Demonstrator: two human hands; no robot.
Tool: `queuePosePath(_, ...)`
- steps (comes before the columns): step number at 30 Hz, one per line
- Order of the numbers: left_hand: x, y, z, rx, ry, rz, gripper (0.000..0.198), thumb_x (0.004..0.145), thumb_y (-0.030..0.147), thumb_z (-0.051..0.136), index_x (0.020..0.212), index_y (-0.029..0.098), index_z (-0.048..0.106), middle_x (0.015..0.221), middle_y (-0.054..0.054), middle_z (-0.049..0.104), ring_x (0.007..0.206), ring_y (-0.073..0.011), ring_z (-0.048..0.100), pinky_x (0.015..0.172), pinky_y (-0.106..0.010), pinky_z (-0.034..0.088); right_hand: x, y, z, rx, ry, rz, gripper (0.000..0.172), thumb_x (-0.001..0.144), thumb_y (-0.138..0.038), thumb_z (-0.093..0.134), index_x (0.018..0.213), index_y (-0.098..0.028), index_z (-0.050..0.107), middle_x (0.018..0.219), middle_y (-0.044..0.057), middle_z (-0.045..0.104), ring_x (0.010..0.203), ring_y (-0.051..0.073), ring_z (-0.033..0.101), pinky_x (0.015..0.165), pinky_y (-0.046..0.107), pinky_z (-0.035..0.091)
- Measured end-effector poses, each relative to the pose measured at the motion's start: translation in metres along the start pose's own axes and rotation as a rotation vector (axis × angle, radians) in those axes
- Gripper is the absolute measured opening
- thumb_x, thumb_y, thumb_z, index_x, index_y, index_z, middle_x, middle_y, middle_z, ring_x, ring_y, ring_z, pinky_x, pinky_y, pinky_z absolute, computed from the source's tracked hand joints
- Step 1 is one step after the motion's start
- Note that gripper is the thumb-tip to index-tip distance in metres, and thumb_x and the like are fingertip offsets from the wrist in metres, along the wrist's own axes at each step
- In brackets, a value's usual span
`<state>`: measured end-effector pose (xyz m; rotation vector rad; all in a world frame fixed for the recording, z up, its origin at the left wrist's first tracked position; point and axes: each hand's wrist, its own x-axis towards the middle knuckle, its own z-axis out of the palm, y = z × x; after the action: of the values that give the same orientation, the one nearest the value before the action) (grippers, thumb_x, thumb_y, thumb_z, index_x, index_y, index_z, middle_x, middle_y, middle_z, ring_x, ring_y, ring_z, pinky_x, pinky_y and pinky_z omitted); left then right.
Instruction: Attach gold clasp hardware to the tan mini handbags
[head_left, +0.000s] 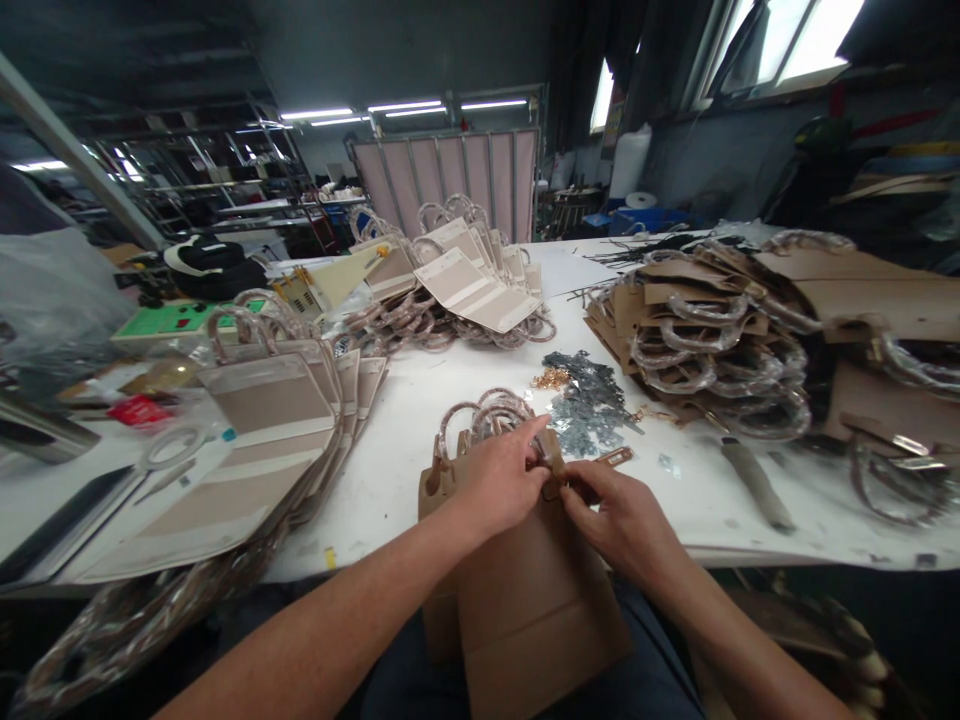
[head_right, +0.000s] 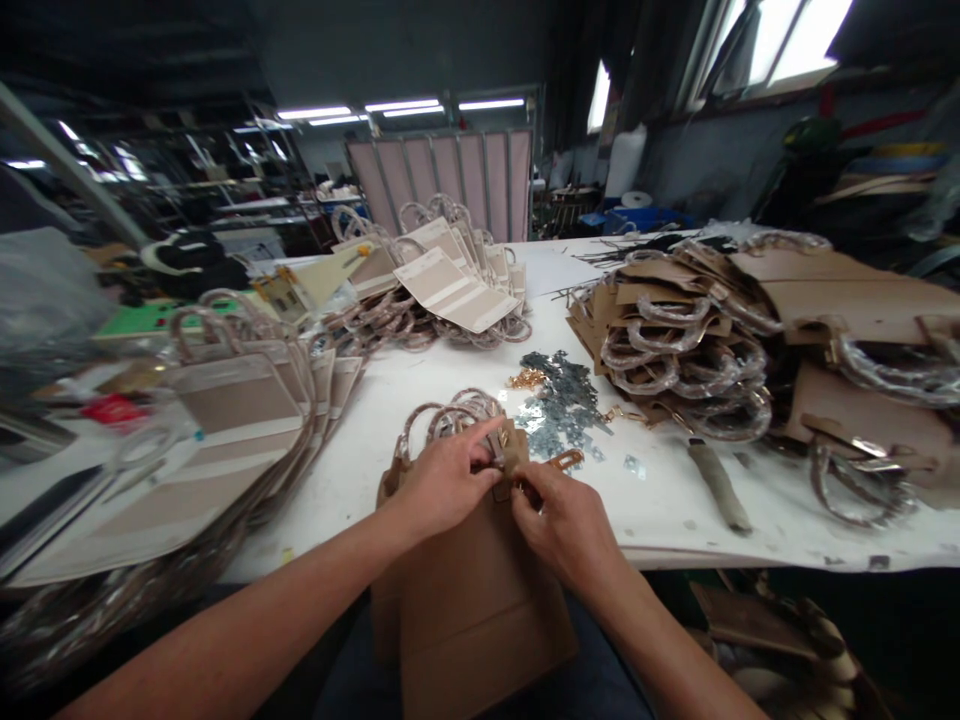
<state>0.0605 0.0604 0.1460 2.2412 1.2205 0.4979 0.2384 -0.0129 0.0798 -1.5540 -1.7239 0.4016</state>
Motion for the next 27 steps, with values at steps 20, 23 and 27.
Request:
queuePosePath(20,-0.011,0.003,0.001,-0.038,0.091,0.216,0.068,0.088,0.013,0.063,0.152,0.034,0.052,0.121,0.0,0.075,0.108,-0.0218,0.07,0.104,-0.038,0.054,0.011,-0.01,-0.023,0.113,-0.082,0.113,0.028,0.088,-0.034,0.059,0.114,-0.028,0.069,0.076,-0.002,0.071,0.07,0.021,0.067,0.064,0.029,0.048)
queuePosePath(23,-0.015,-0.003,-0.005,-0.055,0.071,0.31,0.065,0.09,0.013,0.065,0.15,0.034,0.052,0.124,-0.001,0.074,0.11,-0.0209,0.069,0.106,-0.037,0.053,0.017,-0.009,-0.029,0.24,-0.151,0.19,0.051,0.084,-0.032,0.065,0.135,-0.028,0.064,0.065,-0.007,0.064,0.059,0.019,0.064,0.058,0.026,0.048)
queuePosePath(27,-0.014,-0.009,-0.008,0.083,0.023,0.412,0.058,0.096,0.014,0.057,0.152,0.029,0.049,0.127,-0.005,0.071,0.113,-0.0229,0.066,0.106,-0.04,0.053,0.029,-0.007,-0.028,0.384,-0.343,0.259,0.028,0.083,-0.03,0.067,0.11,-0.026,0.074,0.055,-0.009,0.057,0.045,0.015,0.061,0.044,0.022,0.044)
